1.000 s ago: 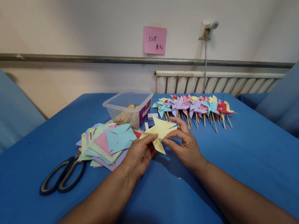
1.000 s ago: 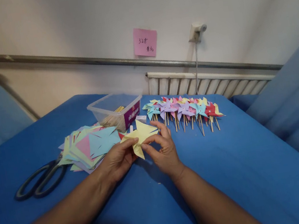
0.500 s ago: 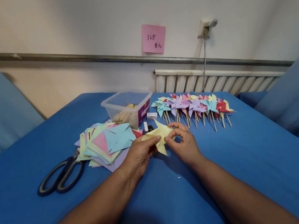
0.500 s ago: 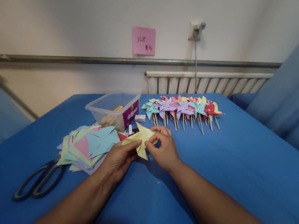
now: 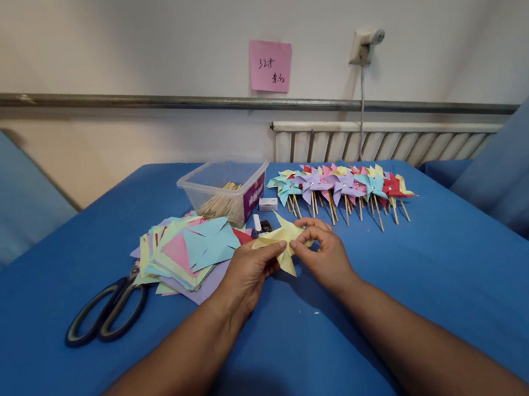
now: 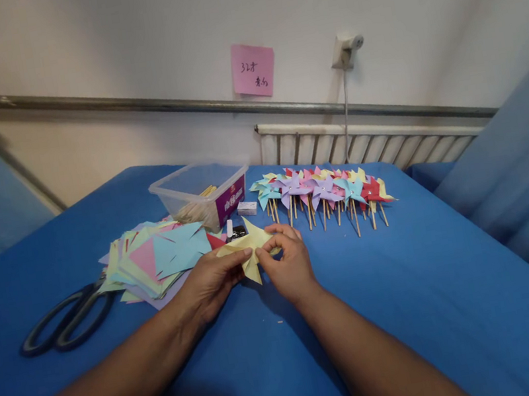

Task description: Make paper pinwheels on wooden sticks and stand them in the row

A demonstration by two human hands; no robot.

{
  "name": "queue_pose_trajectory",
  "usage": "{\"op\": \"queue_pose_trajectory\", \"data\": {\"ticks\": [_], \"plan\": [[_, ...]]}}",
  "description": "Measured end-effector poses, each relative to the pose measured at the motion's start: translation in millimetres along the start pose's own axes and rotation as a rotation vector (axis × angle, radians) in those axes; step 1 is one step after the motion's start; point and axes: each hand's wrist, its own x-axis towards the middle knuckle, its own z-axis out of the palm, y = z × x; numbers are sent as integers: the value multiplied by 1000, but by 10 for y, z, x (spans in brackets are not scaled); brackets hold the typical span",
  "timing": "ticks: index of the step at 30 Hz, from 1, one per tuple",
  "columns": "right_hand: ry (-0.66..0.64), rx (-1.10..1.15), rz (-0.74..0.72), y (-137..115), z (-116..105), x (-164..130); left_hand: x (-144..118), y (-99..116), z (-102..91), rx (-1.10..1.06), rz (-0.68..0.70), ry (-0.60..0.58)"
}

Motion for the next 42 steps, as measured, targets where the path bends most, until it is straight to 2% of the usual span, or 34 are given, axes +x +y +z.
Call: {"op": "queue_pose_trajectory", "data": {"ticks": [15,18,20,23,26,30,34,37,40,42], "plan": [[-5,-5,10,6,23,-14,-17,7,28,-11,4,29],[-6,96,34,16,19,-1,-7,26,22,39,35,21],[-20,256,124,6,-2,22,0,57,8,90,37,-12],[-173,522,320,-38,-65,65,-9,125,-16,216,4,-68],[-372,638,456,-87,-139,92,-46,189,-27,344,-32,-150],[-495,576,499,-96,-202,91,-97,237,-23,438,-38,-217],[-527,547,499,-57,-198,78,-96,243,-28,537,-23,-224],[-457,536,504,-39,-137,60,-61,206,-40,521,-16,-175],[-205,593,504,-25,-23,38,-25,136,-32,387,-11,-82],[-20,674,504,-10,56,29,-17,84,-3,206,-5,-63]]}}
